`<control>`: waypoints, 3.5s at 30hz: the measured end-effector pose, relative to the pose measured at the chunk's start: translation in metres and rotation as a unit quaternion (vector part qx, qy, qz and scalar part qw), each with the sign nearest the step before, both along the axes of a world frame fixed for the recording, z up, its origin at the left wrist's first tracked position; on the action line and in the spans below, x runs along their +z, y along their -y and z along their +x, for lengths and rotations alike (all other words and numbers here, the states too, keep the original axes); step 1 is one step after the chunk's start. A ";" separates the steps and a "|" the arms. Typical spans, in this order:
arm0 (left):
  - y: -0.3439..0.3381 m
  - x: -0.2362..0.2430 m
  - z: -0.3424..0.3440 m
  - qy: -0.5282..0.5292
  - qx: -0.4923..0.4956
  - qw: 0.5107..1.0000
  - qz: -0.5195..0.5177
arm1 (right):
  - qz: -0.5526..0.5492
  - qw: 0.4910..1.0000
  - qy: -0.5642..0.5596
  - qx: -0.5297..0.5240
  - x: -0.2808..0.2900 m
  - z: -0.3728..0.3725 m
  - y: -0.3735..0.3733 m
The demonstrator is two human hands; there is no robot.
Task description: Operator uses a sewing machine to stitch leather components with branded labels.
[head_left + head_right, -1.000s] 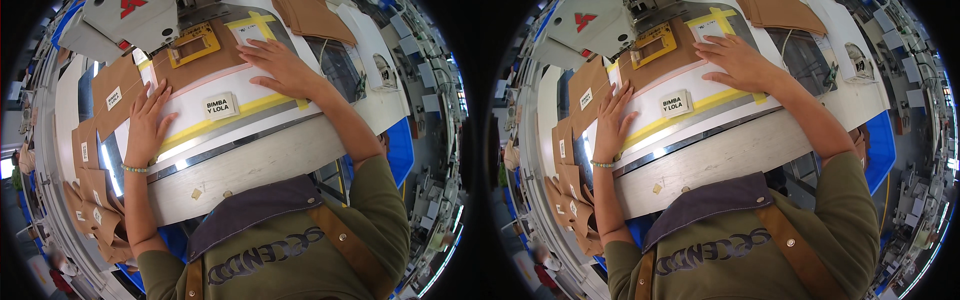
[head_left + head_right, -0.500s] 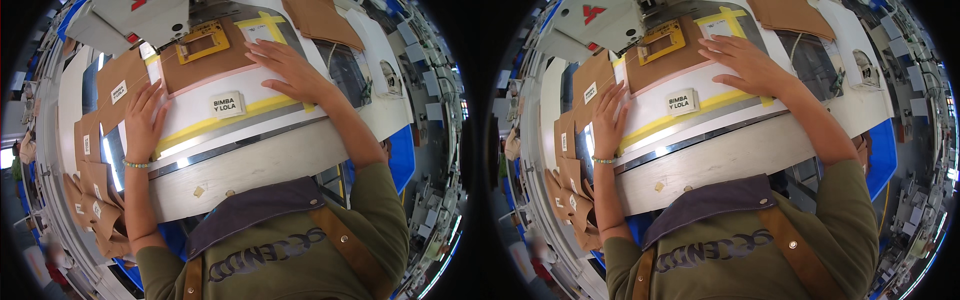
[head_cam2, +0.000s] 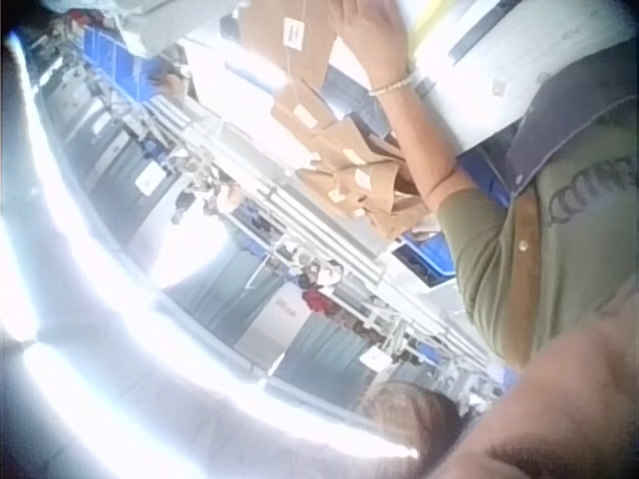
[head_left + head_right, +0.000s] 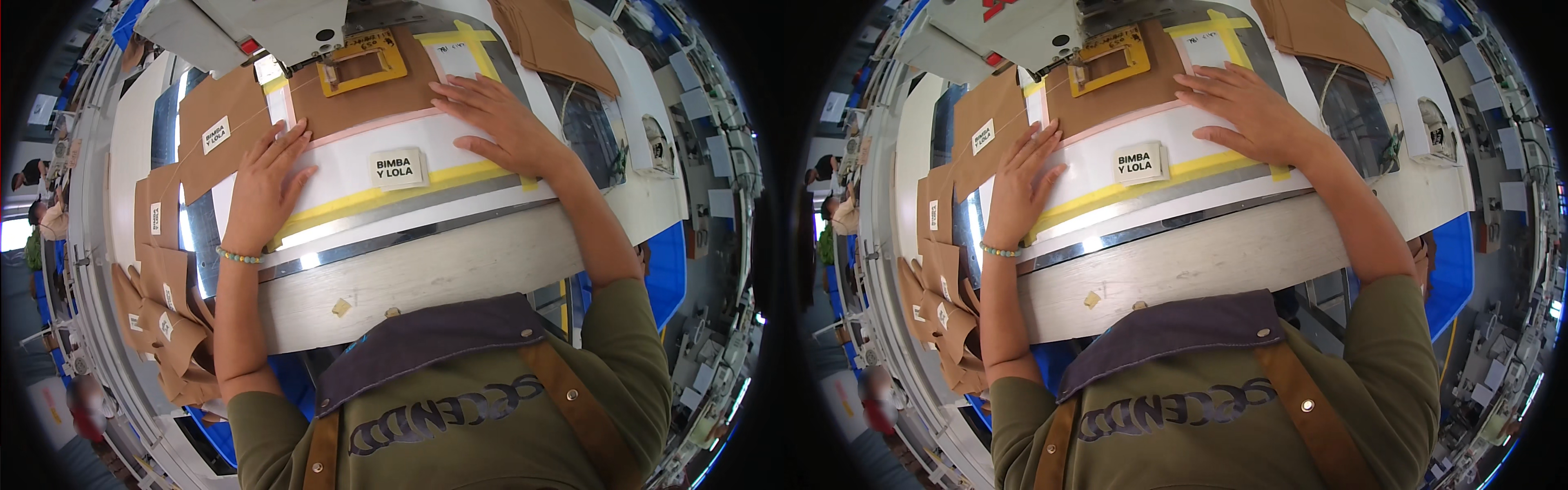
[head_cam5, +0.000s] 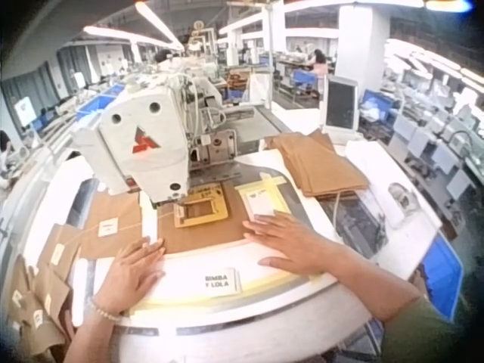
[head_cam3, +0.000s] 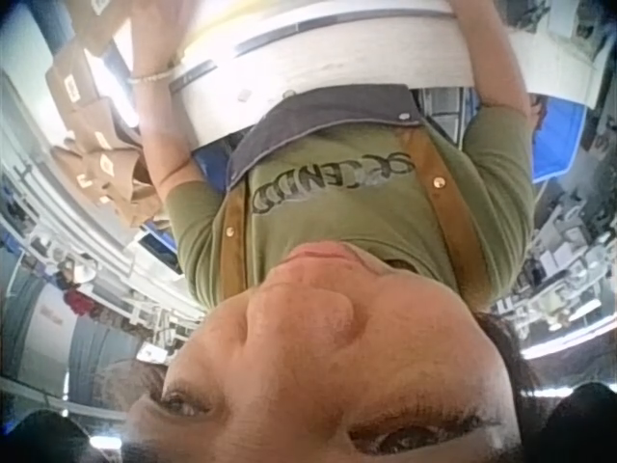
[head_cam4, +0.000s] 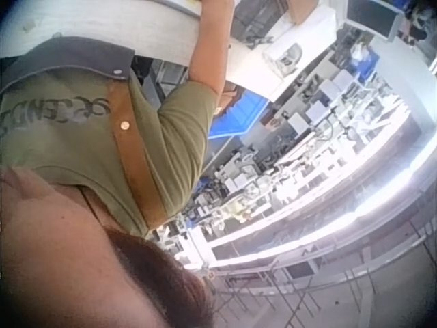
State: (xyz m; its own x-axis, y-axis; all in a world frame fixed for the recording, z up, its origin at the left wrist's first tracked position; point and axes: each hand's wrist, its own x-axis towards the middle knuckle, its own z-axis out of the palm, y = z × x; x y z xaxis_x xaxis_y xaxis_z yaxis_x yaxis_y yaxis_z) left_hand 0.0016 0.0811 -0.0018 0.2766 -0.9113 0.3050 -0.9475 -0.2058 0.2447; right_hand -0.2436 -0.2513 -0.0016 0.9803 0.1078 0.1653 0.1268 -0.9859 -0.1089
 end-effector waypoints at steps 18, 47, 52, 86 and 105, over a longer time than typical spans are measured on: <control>-0.002 -0.003 0.001 0.003 -0.005 1.000 -0.013 | 0.005 0.984 0.116 0.138 0.020 0.015 -0.076; 0.038 0.037 -0.010 -0.037 -0.023 0.997 -0.070 | -0.035 0.976 0.214 0.022 0.029 0.104 -0.038; 0.061 0.027 -0.007 -0.027 -0.025 0.997 -0.062 | -0.167 0.961 0.217 0.032 0.012 0.129 -0.022; 0.058 0.018 0.024 -0.059 -0.011 0.998 -0.025 | 0.024 0.992 0.089 0.086 -0.004 0.143 -0.012; 0.027 0.164 -0.144 -0.502 -0.501 0.683 -0.177 | 0.027 0.998 0.024 0.043 0.006 0.144 -0.020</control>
State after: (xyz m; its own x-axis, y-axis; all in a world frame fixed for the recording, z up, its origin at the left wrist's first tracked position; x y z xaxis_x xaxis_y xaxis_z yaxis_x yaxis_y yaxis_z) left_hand -0.1420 0.0545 0.1619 -0.1998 -0.7156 0.6693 0.1114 0.6621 0.7411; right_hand -0.0994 -0.2309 0.0048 0.9586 0.1819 0.2189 0.2179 -0.9639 -0.1530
